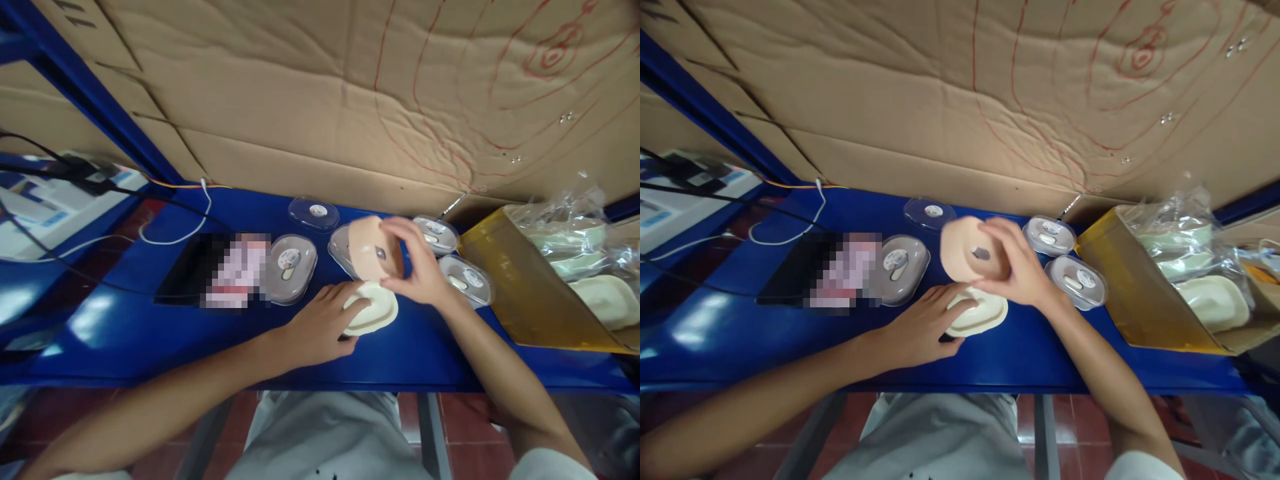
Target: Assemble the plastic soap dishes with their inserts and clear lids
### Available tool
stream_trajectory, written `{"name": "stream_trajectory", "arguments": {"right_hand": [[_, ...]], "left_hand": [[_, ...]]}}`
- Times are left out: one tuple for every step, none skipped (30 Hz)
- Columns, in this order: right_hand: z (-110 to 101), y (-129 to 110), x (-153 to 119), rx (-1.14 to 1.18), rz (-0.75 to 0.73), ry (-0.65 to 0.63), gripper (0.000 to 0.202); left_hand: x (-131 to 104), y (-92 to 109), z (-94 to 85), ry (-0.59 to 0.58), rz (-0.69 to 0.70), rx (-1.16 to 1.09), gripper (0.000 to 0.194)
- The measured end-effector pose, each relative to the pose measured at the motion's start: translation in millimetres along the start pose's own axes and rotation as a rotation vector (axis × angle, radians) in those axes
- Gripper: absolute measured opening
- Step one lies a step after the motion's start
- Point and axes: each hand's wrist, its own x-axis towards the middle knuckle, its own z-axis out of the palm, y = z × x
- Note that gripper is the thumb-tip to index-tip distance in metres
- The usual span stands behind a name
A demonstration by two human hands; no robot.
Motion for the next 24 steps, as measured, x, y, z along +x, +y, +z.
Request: {"name": "stream_trajectory", "arguments": {"right_hand": [[0, 6, -23, 0.021, 0.018, -0.012, 0.088], [0, 12, -45, 0.034, 0.040, -0.010, 0.087], [2, 17, -62, 0.041, 0.062, 0.003, 0.086], [4, 22, -76, 0.047, 0.088, -0.003, 0.084], [6, 26, -86, 0.054, 0.100, -0.022, 0.081], [8, 27, -91, 0.051, 0.104, -0.053, 0.080], [9, 27, -94, 0.037, 0.104, -0.092, 0.079], [10, 25, -94, 0.016, 0.099, -0.131, 0.078], [11, 23, -92, -0.011, 0.094, -0.167, 0.079], [11, 19, -89, -0.037, 0.088, -0.197, 0.080], [12, 16, -87, -0.059, 0.080, -0.222, 0.081], [12, 12, -85, -0.077, 0.069, -0.243, 0.080], [13, 8, -83, -0.093, 0.056, -0.262, 0.080], [15, 5, -82, -0.109, 0.042, -0.278, 0.079], [17, 2, -81, -0.124, 0.029, -0.289, 0.078], [19, -2, -81, -0.139, 0.016, -0.295, 0.077], [21, -5, -80, -0.152, 0.006, -0.299, 0.076], [24, -8, -80, -0.164, -0.001, -0.302, 0.075], [27, -12, -79, -0.177, -0.003, -0.304, 0.075], [30, -15, -78, -0.191, 0.001, -0.306, 0.075], [33, -17, -77, -0.205, 0.012, -0.309, 0.075], [35, -19, -77, -0.215, 0.026, -0.312, 0.075], [37, -20, -77, -0.219, 0.039, -0.316, 0.076], [39, -20, -77, -0.218, 0.047, -0.319, 0.076]], "left_hand": [[1, -1, 1.5, 0.019, -0.015, -0.077, 0.070], [2, -3, 3.1, 0.042, -0.036, -0.152, 0.075], [3, -5, 4.8, 0.065, -0.064, -0.216, 0.079], [3, -8, 6.3, 0.083, -0.091, -0.266, 0.082], [4, -10, 7.6, 0.095, -0.114, -0.299, 0.085], [4, -12, 8.6, 0.101, -0.130, -0.315, 0.088], [5, -15, 9.1, 0.102, -0.139, -0.315, 0.092], [5, -17, 9.2, 0.102, -0.148, -0.301, 0.097], [5, -19, 9.0, 0.108, -0.161, -0.279, 0.101], [5, -20, 8.5, 0.118, -0.175, -0.257, 0.105], [5, -21, 7.9, 0.127, -0.183, -0.243, 0.108], [5, -22, 7.3, 0.133, -0.185, -0.239, 0.111], [6, -23, 6.7, 0.139, -0.181, -0.244, 0.113], [6, -23, 6.3, 0.143, -0.169, -0.255, 0.116], [6, -22, 6.0, 0.144, -0.153, -0.267, 0.118], [6, -22, 6.0, 0.142, -0.128, -0.276, 0.120], [6, -21, 6.1, 0.137, -0.100, -0.280, 0.122], [6, -21, 6.2, 0.130, -0.071, -0.282, 0.122], [6, -20, 6.4, 0.124, -0.048, -0.283, 0.121], [5, -19, 6.5, 0.121, -0.036, -0.283, 0.118], [5, -19, 6.6, 0.118, -0.038, -0.282, 0.113], [5, -18, 6.6, 0.115, -0.052, -0.276, 0.106], [6, -17, 6.5, 0.109, -0.073, -0.264, 0.100], [6, -16, 6.4, 0.099, -0.093, -0.245, 0.094]]}}
